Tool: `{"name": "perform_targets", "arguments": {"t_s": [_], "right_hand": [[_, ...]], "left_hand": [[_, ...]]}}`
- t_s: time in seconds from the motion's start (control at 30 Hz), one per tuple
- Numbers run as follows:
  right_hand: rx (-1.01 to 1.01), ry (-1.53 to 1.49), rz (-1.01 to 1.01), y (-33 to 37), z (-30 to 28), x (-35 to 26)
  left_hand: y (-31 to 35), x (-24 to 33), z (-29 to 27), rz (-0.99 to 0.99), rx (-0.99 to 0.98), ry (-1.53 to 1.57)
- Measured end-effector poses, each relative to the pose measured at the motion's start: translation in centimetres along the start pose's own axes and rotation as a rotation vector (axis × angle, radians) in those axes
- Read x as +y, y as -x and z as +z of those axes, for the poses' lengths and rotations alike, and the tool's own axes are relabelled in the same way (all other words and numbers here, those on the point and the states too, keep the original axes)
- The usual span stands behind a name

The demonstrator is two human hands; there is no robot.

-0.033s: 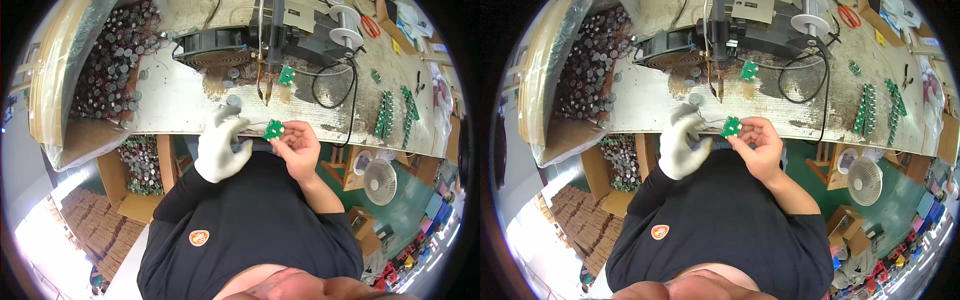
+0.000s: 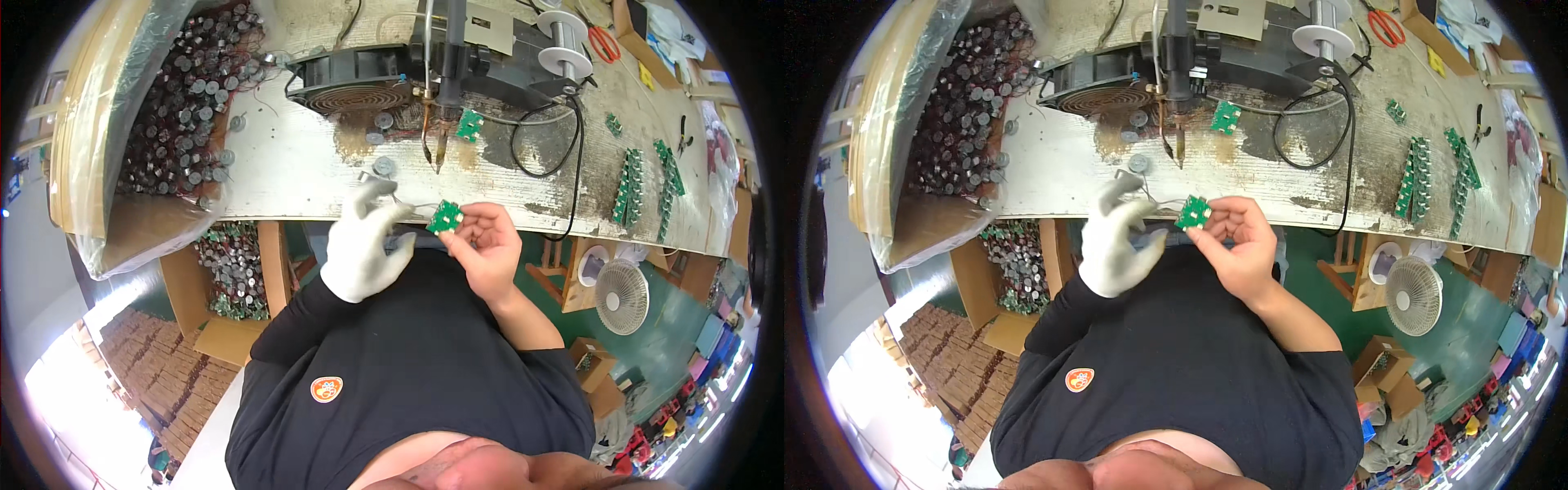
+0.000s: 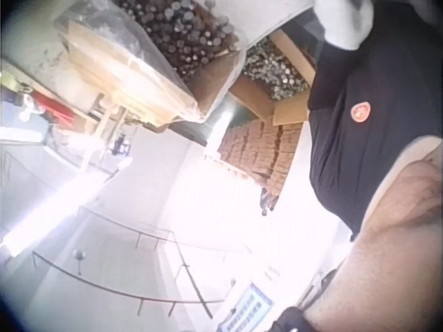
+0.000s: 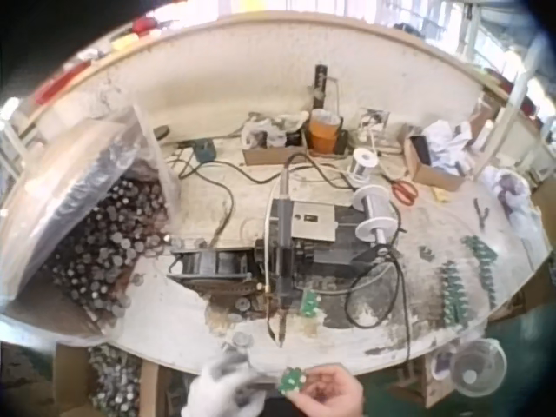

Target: Soldering electronic components and LEDs onto a printed circuit board at a factory workbench.

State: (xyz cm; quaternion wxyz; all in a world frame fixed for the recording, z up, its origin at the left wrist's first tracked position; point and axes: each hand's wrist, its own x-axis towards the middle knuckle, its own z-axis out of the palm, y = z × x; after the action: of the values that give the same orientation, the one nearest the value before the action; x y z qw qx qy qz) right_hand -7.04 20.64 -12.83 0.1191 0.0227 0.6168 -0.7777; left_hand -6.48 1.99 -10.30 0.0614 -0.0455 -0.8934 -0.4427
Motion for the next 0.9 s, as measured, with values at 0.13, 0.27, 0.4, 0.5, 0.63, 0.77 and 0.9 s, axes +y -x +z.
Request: {"name": "perform_targets", "arguments": {"t_s": [0.13,0.27,0.4,0.5,0.63,0.77,0.9], "right_hand": [[-0.018,0.005,-0.071,1.4,2.8,0.3],[-0.035,0.059,-0.207,0.8,5.5,0.1],[-0.105,0.152,-0.405,-1.4,7.7,0.4],[-0.140,-0.167,-0.227,-2.6,10.7,1.2],[-0.148,-0.467,0.085,-4.0,12.8,1.3],[-0.210,-0.448,0.184,-4.7,14.0,2.3],[-0.246,-0.384,0.093,-5.2,14.8,3.1]], "left_hand": [[0.6,-0.8,-0.8,0.240,-0.009,-0.154],[1.3,-1.8,-3.2,0.346,0.093,-0.158],[1.3,-2.7,-4.8,0.280,0.187,-0.076],[2.1,-4.7,-5.3,0.031,0.216,0.428],[1.9,-5.8,-7.4,-0.235,0.073,0.819],[1.6,-7.5,-8.6,-0.420,0.095,1.000],[1.1,-8.5,-9.2,-0.567,-0.046,1.259]]}}
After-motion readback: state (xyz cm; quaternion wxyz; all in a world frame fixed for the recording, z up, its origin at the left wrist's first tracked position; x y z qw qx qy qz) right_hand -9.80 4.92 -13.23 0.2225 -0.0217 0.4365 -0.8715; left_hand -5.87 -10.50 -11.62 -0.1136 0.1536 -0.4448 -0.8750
